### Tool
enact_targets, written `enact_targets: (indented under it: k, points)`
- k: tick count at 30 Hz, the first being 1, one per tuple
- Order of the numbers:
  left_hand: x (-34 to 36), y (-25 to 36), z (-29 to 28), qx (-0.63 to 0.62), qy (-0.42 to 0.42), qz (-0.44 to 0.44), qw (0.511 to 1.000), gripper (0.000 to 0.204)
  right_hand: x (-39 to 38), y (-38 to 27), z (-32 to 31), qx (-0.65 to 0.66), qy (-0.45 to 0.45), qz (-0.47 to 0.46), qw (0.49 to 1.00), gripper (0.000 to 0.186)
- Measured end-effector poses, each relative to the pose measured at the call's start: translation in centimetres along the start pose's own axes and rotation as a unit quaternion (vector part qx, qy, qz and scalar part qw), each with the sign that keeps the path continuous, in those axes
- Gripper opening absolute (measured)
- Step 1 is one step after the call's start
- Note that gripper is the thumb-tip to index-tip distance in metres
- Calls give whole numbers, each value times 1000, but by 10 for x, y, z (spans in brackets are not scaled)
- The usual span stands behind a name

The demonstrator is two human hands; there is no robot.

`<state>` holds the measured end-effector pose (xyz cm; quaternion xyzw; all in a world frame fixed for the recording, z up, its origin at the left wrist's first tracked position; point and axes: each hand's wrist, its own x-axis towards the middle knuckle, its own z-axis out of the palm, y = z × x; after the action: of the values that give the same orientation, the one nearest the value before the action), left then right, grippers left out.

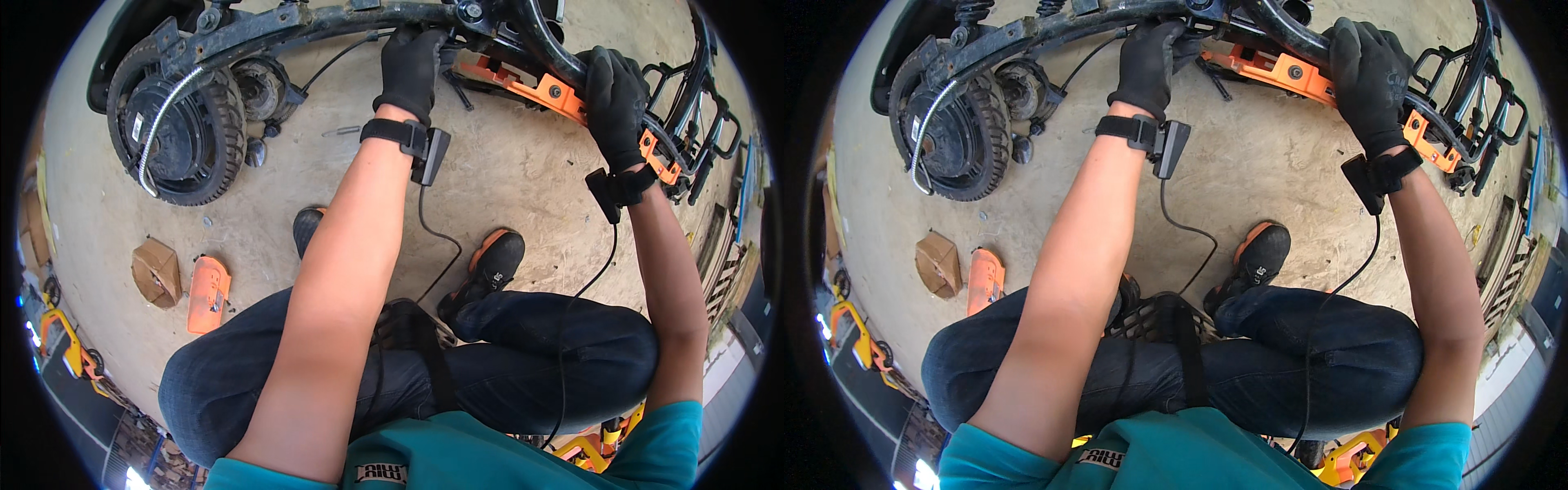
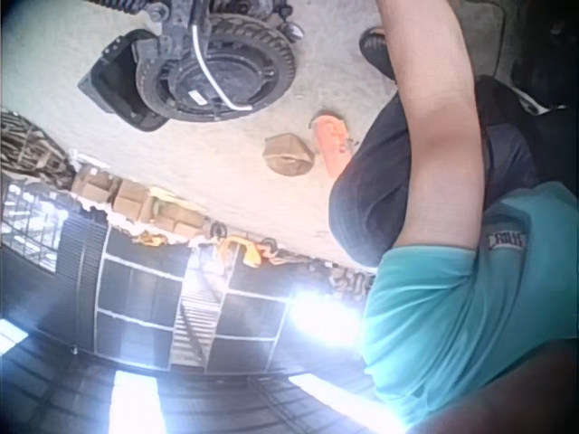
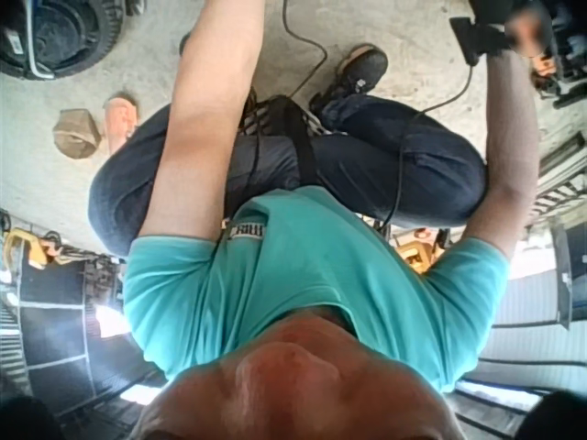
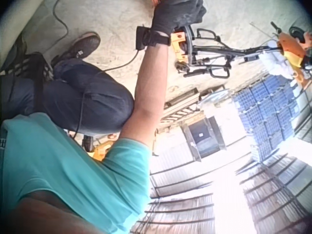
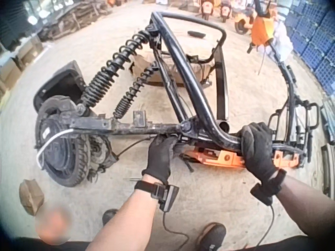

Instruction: The person routes a cable through the metal frame of a motorcycle and manipulates wires and connectors by hand.

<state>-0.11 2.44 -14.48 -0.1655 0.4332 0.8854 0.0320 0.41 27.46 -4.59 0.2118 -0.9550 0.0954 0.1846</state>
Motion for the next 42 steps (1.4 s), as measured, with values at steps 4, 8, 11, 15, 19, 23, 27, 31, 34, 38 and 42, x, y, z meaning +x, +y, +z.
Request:
enact_targets:
  k: [4, 8, 11, 15, 19, 23, 27, 31, 34, 38, 42]
  points:
    - [-1, 1, -1, 16, 0, 17, 1000, 23, 1, 0, 2, -4, -5, -2, 1000, 25]
    - [-6, 10, 5, 295, 20, 77, 952, 29, -1, -1, 0, 2, -12, 18, 1000, 27]
    - [-12, 19, 8, 317, 5, 55, 947, 30, -3, 2, 3, 0, -11, 23, 1000, 29]
    - [-9, 24, 11, 384, 4, 57, 922, 27, -1, 4, 3, 2, -9, 21, 1000, 30]
    - [5, 17, -1, 414, -15, 41, 909, 27, 1, -4, 2, -9, 13, 7, 1000, 31]
    - [6, 0, -2, 319, -8, 71, 945, 24, 1, -4, 2, -24, 6, -6, 1000, 31]
    - [-1, -2, 13, 110, 2, 42, 993, 21, 3, -10, -3, -3, -9, 5, 1000, 33]
    - [0, -6, 18, -44, -1, 25, 999, 19, 2, -9, -3, 11, -4, 18, 1000, 35]
    - [-2, -5, 12, -33, -18, -14, 999, 21, 2, -5, -1, 18, 5, 7, 1000, 31]
    - [-6, -1, 9, 67, -14, -15, 998, 20, 1, -6, -1, 27, 3, 11, 1000, 29]
    - [3, 4, -10, 213, -71, 61, 973, 25, 2, -8, 1, 12, -4, 2, 1000, 29]
